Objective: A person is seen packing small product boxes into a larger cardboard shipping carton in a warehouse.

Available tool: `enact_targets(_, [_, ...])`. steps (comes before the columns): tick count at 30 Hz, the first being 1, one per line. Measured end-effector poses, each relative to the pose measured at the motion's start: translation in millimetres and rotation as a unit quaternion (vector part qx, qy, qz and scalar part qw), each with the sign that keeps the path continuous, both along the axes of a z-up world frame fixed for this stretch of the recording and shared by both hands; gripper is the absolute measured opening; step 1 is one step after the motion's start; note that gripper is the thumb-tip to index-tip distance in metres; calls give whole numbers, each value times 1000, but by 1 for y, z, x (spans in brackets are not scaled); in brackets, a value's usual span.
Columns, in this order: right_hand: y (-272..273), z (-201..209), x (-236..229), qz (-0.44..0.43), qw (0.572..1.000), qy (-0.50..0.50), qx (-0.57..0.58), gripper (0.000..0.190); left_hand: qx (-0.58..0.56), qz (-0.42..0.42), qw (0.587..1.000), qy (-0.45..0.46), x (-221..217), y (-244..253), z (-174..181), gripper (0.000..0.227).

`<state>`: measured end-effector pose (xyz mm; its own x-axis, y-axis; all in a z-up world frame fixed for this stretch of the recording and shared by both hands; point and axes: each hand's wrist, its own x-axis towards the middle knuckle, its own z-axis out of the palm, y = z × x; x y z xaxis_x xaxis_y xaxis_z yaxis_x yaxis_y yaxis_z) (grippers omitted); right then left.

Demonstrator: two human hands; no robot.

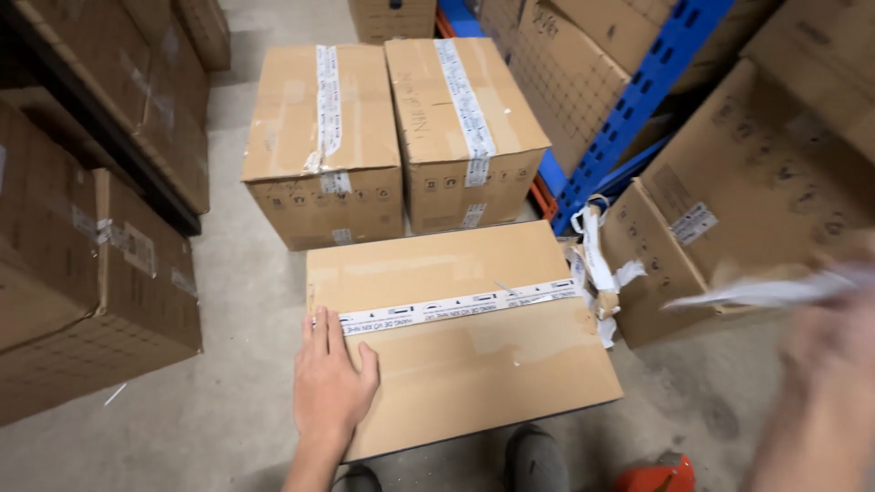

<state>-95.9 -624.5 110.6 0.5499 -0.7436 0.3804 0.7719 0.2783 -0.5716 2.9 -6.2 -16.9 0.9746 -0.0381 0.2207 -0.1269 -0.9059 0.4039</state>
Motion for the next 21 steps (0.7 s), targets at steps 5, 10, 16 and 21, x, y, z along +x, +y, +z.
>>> enact_targets(5, [122,-18,65,-299,704,524,-376,41,-2,8,1000,24,-2,0,6,73])
enact_targets(10, [109,-71,74,-199,633,606,-438,72,-65,31,997,15,-7,-4,26,66])
enact_targets(16, [241,-26,45,93,565,718,-396,65,-54,77,995,-13,-8,-3,15,80])
enact_targets(21, [268,0,35,57,640,710,-289,66,-195,146,969,28,-35,-9,74,69])
